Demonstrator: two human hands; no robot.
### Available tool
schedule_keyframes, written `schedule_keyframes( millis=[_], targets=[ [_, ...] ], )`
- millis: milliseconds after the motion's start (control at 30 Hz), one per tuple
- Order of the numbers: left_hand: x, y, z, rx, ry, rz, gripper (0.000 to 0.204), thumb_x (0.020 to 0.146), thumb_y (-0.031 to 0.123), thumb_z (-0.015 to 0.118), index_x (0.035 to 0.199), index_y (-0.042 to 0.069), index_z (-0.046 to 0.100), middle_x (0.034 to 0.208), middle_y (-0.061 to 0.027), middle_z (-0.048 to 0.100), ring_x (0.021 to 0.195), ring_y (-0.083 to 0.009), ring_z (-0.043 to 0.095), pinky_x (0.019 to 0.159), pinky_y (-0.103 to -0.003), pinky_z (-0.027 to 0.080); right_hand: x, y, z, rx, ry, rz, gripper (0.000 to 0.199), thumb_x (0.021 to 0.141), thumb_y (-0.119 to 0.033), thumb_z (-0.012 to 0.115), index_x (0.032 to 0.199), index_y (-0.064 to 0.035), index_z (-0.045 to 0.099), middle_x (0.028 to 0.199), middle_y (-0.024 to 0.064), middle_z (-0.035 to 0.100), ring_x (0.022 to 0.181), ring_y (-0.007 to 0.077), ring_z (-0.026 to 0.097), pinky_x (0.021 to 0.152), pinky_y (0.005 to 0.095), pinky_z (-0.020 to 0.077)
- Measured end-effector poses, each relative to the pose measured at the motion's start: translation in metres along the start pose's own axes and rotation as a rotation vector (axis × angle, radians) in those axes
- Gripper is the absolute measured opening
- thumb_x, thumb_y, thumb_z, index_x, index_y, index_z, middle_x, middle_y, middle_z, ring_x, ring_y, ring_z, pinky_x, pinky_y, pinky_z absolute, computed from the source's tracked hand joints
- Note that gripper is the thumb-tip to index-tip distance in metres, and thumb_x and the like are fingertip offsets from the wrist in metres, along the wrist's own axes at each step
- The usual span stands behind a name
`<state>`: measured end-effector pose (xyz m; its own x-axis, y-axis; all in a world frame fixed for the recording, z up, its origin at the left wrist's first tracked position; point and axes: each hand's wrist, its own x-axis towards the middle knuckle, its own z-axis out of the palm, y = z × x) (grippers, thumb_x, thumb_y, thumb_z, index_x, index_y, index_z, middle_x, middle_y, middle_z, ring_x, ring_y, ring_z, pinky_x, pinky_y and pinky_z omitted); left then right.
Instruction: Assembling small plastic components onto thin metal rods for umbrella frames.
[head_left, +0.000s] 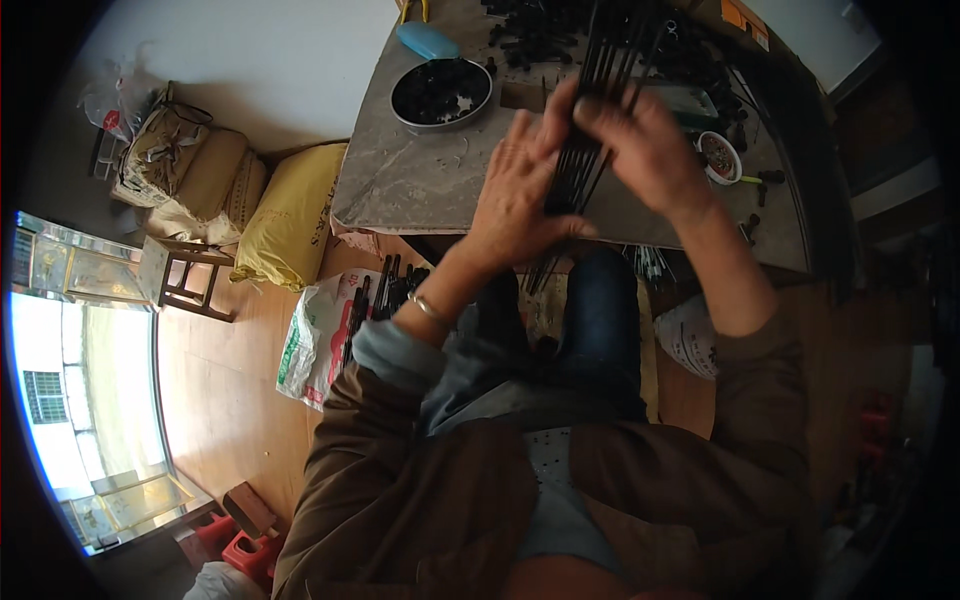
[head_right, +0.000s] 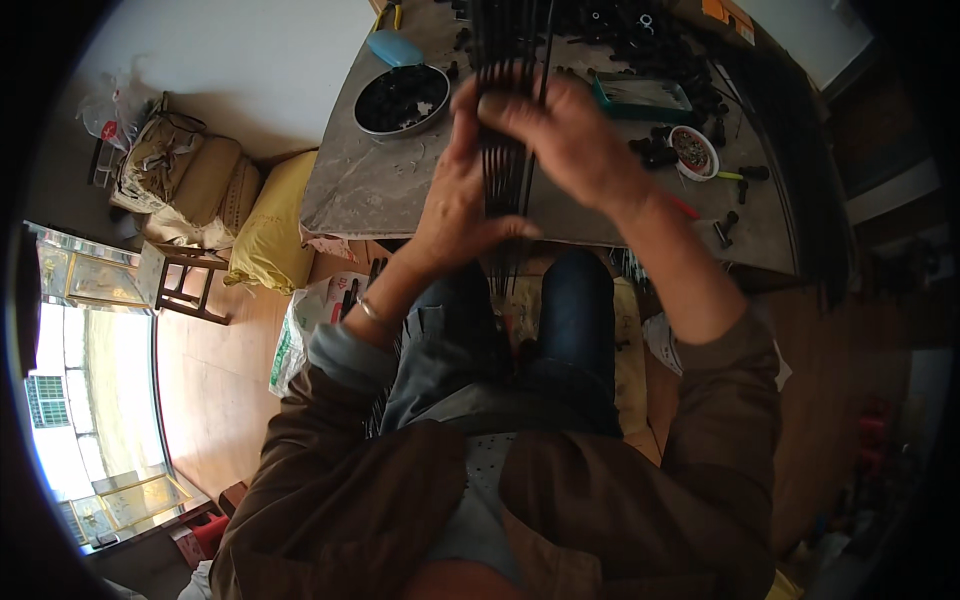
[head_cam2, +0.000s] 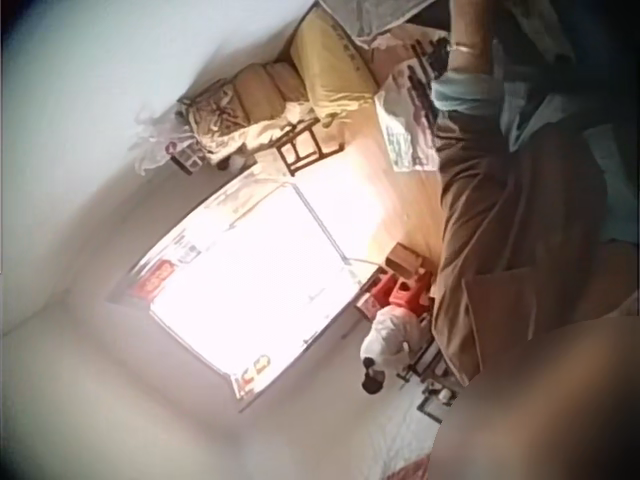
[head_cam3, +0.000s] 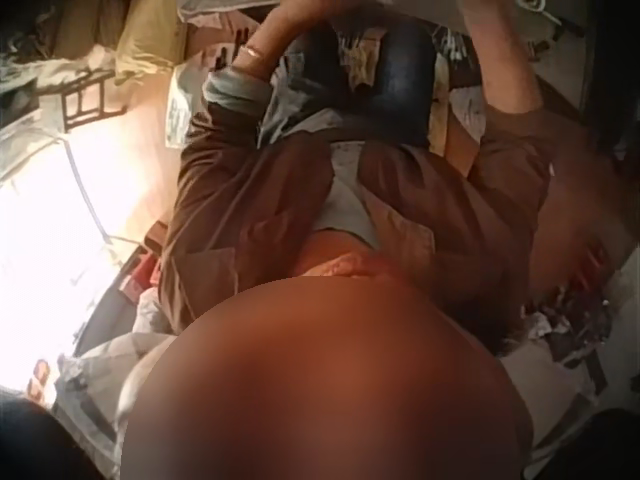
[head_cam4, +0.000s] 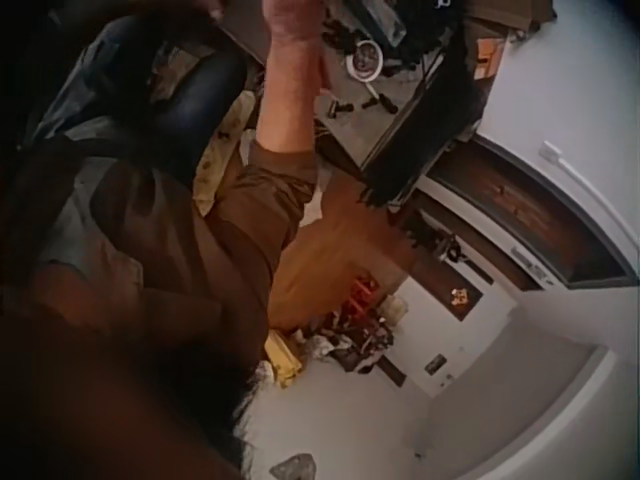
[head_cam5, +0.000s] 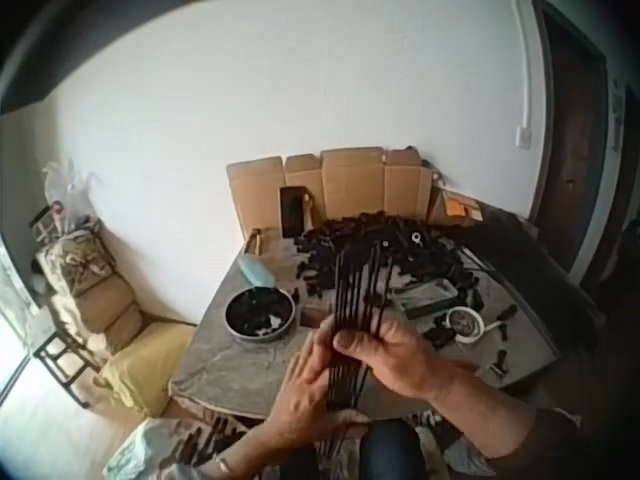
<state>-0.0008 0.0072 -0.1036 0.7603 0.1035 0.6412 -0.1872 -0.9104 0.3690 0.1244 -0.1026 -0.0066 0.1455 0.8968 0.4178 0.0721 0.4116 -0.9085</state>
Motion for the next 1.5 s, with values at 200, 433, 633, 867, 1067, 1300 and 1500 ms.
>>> schedule_keyframes(
  millis=[200, 433, 633, 867, 1067, 1300, 1500],
  targets=[
    [-0.008, -0.019, -0.014, 0.071, -0.301, -0.036, 0.129, 0.053, 0.062, 0.081, 0.152, 0.010, 0.017, 0.158, -0.0164, 0.010, 0.146, -0.0352, 0.008, 0.114, -0.057, 0.014, -0.034, 0.022, 0.024, -0.221, 0.025, -0.017, 0.014, 0.097, -0.011, 0.053, 0.104, -0.0012, 0.061, 0.087, 0.0067, 0.067, 0.085, 0.0147, 0.065, 0.084, 0.0294, 0.0512],
    [0.054, 0.032, -0.090, -1.099, -0.218, -0.282, 0.065, 0.088, 0.030, 0.069, 0.139, 0.000, 0.043, 0.126, -0.0109, 0.057, 0.098, -0.0121, 0.060, 0.086, -0.026, 0.048, -0.036, 0.018, 0.022, -0.201, 0.032, 0.041, 0.015, 0.098, -0.009, 0.051, 0.107, -0.0001, 0.060, 0.094, 0.0077, 0.067, 0.092, 0.0161, 0.064, 0.087, 0.0309, 0.0505],
    [0.058, 0.042, -0.063, -1.126, 0.002, -0.374, 0.020, 0.093, 0.016, 0.062, 0.106, 0.001, 0.066, 0.089, -0.0041, 0.069, 0.084, -0.0101, 0.063, 0.073, -0.025, 0.051, -0.021, 0.012, -0.002, -0.577, -0.030, -0.059, 0.036, 0.089, -0.011, 0.064, 0.122, 0.0011, 0.053, 0.110, 0.0092, 0.063, 0.103, 0.0178, 0.060, 0.089, 0.0317, 0.0500],
    [0.065, 0.040, -0.057, -0.899, -0.026, -0.177, 0.020, 0.093, 0.016, 0.062, 0.103, -0.001, 0.065, 0.079, -0.0051, 0.068, 0.079, -0.0095, 0.063, 0.072, -0.025, 0.051, -0.022, 0.045, -0.180, -1.285, 0.396, 0.476, 0.018, 0.078, -0.017, 0.068, 0.094, -0.0090, 0.069, 0.090, 0.0095, 0.068, 0.089, 0.0262, 0.065, 0.077, 0.0379, 0.0500],
    [0.064, 0.041, -0.058, -0.923, -0.015, -0.209, 0.020, 0.094, 0.016, 0.061, 0.103, -0.001, 0.064, 0.079, -0.0050, 0.068, 0.077, -0.0089, 0.063, 0.072, -0.026, 0.051, -0.015, 0.064, -0.188, -1.598, 0.319, 0.464, 0.011, 0.077, -0.018, 0.070, 0.083, -0.0100, 0.069, 0.084, 0.0085, 0.065, 0.089, 0.0291, 0.063, 0.076, 0.0425, 0.0494],
    [0.067, 0.040, -0.058, -1.057, -0.076, -0.256, 0.021, 0.096, 0.017, 0.059, 0.107, 0.000, 0.064, 0.078, -0.0044, 0.067, 0.078, -0.0100, 0.063, 0.077, -0.026, 0.051, -0.015, 0.053, -0.191, -1.683, 0.260, 0.309, 0.009, 0.078, -0.020, 0.071, 0.076, -0.0125, 0.068, 0.082, 0.0041, 0.064, 0.086, 0.0277, 0.060, 0.077, 0.0440, 0.0488],
    [0.072, 0.042, -0.059, -1.123, -0.180, -0.232, 0.021, 0.096, 0.014, 0.058, 0.111, 0.000, 0.063, 0.081, -0.0044, 0.067, 0.081, -0.0106, 0.063, 0.080, -0.027, 0.051, -0.011, 0.044, -0.204, -1.479, 0.573, -0.040, 0.012, 0.088, -0.026, 0.064, 0.088, -0.0142, 0.065, 0.080, 0.0052, 0.066, 0.073, 0.0310, 0.062, 0.067, 0.0425, 0.0502]
  ],
)
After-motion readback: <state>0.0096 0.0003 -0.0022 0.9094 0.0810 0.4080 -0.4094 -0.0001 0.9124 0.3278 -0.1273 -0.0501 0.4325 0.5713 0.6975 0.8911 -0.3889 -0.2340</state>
